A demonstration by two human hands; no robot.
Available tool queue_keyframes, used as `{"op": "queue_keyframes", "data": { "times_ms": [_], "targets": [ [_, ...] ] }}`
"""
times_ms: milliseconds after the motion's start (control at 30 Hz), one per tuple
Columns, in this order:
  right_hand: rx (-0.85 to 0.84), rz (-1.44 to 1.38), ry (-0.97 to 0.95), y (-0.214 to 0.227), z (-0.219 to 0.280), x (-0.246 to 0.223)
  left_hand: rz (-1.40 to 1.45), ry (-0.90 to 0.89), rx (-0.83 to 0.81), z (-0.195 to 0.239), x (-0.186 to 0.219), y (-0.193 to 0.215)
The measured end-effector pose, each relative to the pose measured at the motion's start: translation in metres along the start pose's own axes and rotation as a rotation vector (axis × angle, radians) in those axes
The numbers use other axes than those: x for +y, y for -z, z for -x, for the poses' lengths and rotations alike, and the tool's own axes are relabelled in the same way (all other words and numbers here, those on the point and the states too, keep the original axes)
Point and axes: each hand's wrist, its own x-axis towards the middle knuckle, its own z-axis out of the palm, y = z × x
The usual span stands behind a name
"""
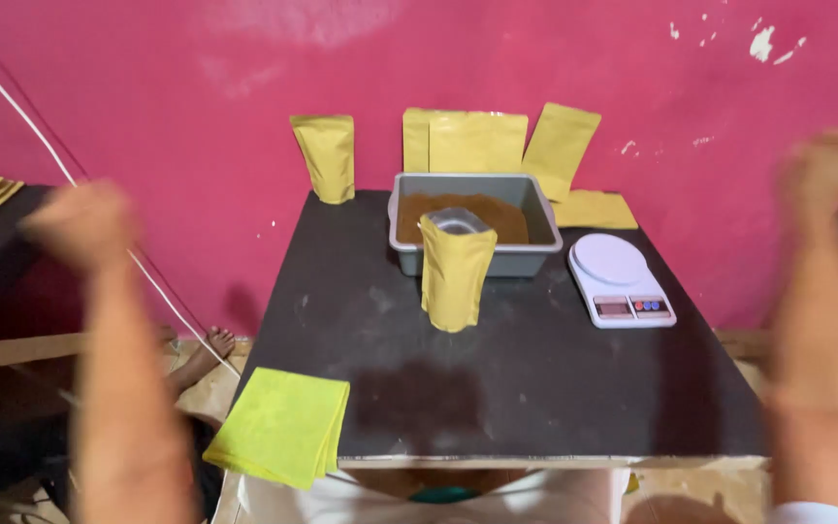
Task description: The person fills small stand-up pouches with coffee powder from a large bin using a spoon, weighs each pouch on a digital scale, and seals the pouches.
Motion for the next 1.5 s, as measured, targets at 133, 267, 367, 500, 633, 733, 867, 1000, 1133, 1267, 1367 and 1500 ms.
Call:
{"op": "queue_keyframes", "data": {
  "times_ms": [133,267,367,500,633,733,867,1000,1133,1267,1367,1500],
  "targets": [
    [0.035,-0.461,0.393,-0.221,0.107,-0.026,0.193,-0.272,0.042,0.077,0.149,-0.151],
    [-0.216,0.209,0.407,-0.302,0.134,-0.159,0.381,-0.38,-0.244,0.147,0.27,-0.121],
    [-0.489,0.028,0.184,-0.251,0.176,-0.233,0.759,-0.117,-0.489,0.191,0.296,-0.043],
    [-0.673,-0.157,0.168,-0.191,0.221,-0.273,1.099,0.105,-0.755,0.252,0.281,-0.001],
    [-0.624,-0.307,0.262,-0.167,0.268,-0.283,0.947,0.024,-0.8,0.267,0.298,0.028],
    [-0.632,-0.359,0.206,-0.16,0.307,-0.279,0.911,0.18,-0.993,0.265,0.323,0.052],
    [-0.736,-0.49,0.196,-0.155,0.341,-0.295,0.846,0.302,-1.079,0.258,0.34,0.066],
    [-0.788,-0.503,0.237,-0.161,0.361,-0.299,0.99,0.366,-0.898,0.26,0.332,0.052],
    [-0.95,-0.459,0.121,-0.163,0.366,-0.297,1.114,0.394,-0.814,0.247,0.313,0.044],
    [-1.022,-0.403,0.081,-0.161,0.363,-0.295,1.123,0.369,-0.531,0.234,0.309,0.047],
    [-1.05,-0.388,0.085,-0.161,0.364,-0.3,1.089,0.4,-0.638,0.256,0.299,0.035],
    [-1.007,-0.359,0.127,-0.164,0.369,-0.293,0.847,0.44,-1.23,0.254,0.299,0.035]
  ]
}}
